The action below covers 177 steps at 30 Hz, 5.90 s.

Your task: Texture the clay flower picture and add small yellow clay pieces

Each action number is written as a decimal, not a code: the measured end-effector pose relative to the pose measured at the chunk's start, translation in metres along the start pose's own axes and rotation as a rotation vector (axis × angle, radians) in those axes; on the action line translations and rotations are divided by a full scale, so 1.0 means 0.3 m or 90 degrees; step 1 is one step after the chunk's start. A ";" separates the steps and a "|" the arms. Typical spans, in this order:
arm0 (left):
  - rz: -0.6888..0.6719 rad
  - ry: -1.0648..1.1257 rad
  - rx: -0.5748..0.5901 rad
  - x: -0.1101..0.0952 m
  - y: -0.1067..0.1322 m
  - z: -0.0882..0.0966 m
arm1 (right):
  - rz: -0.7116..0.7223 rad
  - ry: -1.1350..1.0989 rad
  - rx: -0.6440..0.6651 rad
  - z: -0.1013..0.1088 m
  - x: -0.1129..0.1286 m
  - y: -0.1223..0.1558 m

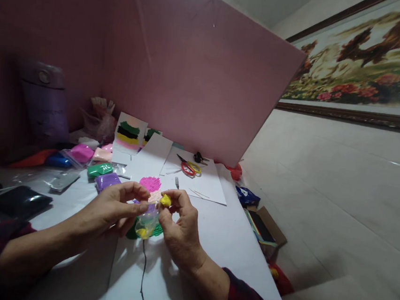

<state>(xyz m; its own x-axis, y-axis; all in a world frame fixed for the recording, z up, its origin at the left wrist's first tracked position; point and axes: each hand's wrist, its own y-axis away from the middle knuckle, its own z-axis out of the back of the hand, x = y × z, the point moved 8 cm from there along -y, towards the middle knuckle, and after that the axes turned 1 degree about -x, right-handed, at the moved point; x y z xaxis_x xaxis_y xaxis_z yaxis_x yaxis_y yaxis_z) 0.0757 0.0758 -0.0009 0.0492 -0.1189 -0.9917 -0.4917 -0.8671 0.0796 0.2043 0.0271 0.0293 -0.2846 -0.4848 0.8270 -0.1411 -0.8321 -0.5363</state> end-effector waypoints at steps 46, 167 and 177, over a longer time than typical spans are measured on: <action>0.039 0.170 0.122 0.027 -0.012 -0.044 | 0.194 0.119 -0.015 0.033 0.091 0.002; 0.015 0.207 0.095 0.040 -0.015 -0.024 | 0.280 0.218 -0.021 0.022 0.142 0.029; 0.016 0.241 0.073 0.021 -0.009 -0.021 | 0.103 0.116 -0.019 0.034 0.064 -0.013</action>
<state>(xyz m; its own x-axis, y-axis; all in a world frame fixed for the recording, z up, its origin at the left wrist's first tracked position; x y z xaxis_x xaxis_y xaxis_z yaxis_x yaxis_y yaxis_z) 0.0828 0.0745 -0.0067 0.3420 -0.3285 -0.8804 -0.5901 -0.8042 0.0708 0.2090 0.0183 0.0490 -0.4722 -0.5516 0.6876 -0.1078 -0.7380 -0.6661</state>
